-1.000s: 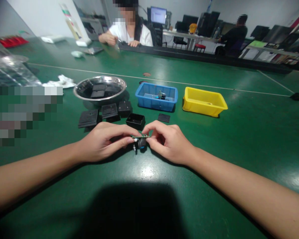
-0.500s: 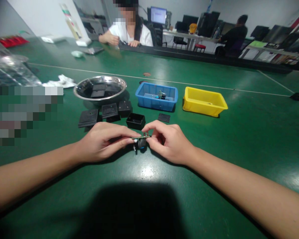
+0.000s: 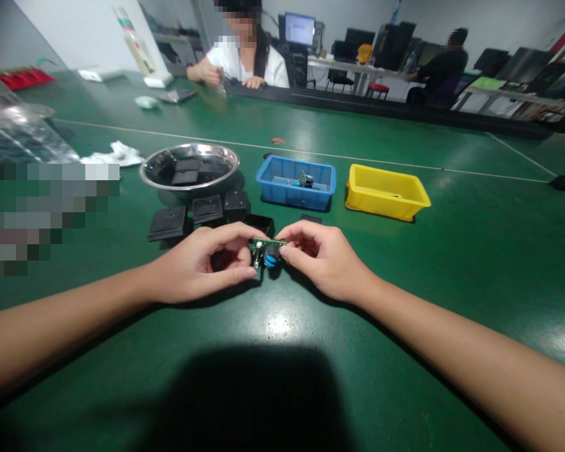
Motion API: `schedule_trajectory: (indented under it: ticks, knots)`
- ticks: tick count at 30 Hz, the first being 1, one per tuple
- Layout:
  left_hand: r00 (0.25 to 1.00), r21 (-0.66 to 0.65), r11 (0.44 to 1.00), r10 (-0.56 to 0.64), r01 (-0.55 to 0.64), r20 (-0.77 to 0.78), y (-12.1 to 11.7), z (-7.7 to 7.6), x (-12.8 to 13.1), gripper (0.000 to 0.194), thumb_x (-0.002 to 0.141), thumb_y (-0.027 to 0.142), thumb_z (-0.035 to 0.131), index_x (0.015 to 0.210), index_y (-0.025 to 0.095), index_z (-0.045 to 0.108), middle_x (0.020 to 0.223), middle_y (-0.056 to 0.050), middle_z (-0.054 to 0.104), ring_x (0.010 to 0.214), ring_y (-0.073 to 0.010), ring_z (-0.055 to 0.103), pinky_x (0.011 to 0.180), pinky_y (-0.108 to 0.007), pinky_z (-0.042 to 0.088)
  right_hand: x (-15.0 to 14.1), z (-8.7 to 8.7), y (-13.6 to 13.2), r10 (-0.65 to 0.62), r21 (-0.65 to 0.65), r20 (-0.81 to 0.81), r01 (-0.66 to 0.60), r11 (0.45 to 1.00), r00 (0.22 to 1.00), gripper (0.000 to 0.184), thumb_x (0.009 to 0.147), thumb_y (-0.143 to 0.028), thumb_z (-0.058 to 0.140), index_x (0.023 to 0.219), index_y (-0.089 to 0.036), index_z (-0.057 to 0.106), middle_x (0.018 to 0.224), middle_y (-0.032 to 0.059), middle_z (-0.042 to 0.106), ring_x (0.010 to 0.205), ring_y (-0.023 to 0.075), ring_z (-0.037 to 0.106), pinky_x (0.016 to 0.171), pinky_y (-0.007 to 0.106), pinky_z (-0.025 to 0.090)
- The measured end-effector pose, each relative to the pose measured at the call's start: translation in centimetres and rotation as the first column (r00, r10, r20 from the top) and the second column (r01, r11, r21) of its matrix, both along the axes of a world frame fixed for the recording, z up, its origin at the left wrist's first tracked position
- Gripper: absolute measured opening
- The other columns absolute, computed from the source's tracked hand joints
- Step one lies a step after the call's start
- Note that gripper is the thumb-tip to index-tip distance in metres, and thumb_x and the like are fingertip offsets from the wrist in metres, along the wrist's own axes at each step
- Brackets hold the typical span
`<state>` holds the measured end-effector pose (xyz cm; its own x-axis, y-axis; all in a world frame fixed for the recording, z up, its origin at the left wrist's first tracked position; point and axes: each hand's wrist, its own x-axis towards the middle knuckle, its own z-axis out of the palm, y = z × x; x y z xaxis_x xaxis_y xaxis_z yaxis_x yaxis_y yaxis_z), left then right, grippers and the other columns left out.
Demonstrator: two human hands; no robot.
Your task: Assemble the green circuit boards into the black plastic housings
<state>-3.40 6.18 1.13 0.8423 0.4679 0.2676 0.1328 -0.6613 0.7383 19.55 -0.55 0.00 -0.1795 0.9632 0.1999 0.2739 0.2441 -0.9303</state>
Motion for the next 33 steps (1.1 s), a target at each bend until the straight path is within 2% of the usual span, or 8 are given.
schedule_trajectory:
  ticks: [7, 15, 24, 28, 33]
  knots:
    - [1.000, -0.031, 0.999, 0.030, -0.030, -0.005, 0.06, -0.07, -0.01, 0.032, 0.090, 0.034, 0.067, 0.114, 0.013, 0.060, 0.065, 0.005, 0.059, 0.055, -0.0079, 0.053, 0.055, -0.017, 0.040, -0.14, 0.55, 0.04, 0.037, -0.070, -0.070, -0.042, 0.997, 0.997, 0.018, 0.088, -0.030, 0.070, 0.097, -0.014, 0.068, 0.073, 0.0018, 0.070, 0.062, 0.0123, 0.064, 0.056, 0.024, 0.049]
    - [1.000, -0.067, 0.998, 0.008, -0.009, -0.011, -0.03, -0.09, 0.10, 0.036, 0.086, 0.035, 0.073, 0.111, 0.015, 0.058, 0.062, 0.008, 0.058, 0.052, -0.0067, 0.052, 0.054, -0.016, 0.040, -0.08, 0.40, 0.07, 0.041, -0.107, -0.112, -0.053, 0.993, 0.993, 0.019, 0.089, -0.031, 0.071, 0.097, -0.014, 0.069, 0.070, 0.0007, 0.070, 0.060, 0.0121, 0.066, 0.059, 0.025, 0.054]
    - [0.995, 0.110, 0.993, 0.044, -0.034, -0.086, -0.21, -0.33, 0.04, 0.030, 0.089, 0.033, 0.069, 0.112, 0.018, 0.058, 0.063, 0.008, 0.059, 0.053, -0.0071, 0.055, 0.053, -0.017, 0.036, 0.01, 0.43, 0.03, 0.061, -0.116, -0.126, -0.076, 0.990, 0.990, 0.019, 0.088, -0.029, 0.071, 0.099, -0.014, 0.070, 0.070, 0.0010, 0.071, 0.060, 0.0126, 0.067, 0.058, 0.024, 0.054]
    - [0.996, 0.147, 0.988, 0.052, -0.040, -0.076, -0.17, -0.36, 0.01, 0.025, 0.091, 0.033, 0.066, 0.110, 0.018, 0.059, 0.064, 0.008, 0.059, 0.054, -0.0070, 0.055, 0.054, -0.017, 0.036, -0.01, 0.50, 0.02, 0.068, -0.112, -0.122, -0.082, 0.990, 0.990, 0.017, 0.088, -0.026, 0.070, 0.100, -0.013, 0.070, 0.070, 0.0011, 0.072, 0.061, 0.0126, 0.068, 0.058, 0.024, 0.054]
    - [0.993, 0.161, 0.986, 0.055, -0.038, -0.106, -0.20, -0.36, 0.04, 0.031, 0.090, 0.034, 0.067, 0.115, 0.018, 0.058, 0.064, 0.008, 0.060, 0.055, -0.0077, 0.056, 0.054, -0.017, 0.036, 0.04, 0.49, -0.01, 0.072, -0.105, -0.105, -0.083, 0.991, 0.992, 0.017, 0.089, -0.026, 0.069, 0.101, -0.013, 0.069, 0.070, 0.0011, 0.071, 0.061, 0.0121, 0.068, 0.058, 0.023, 0.054]
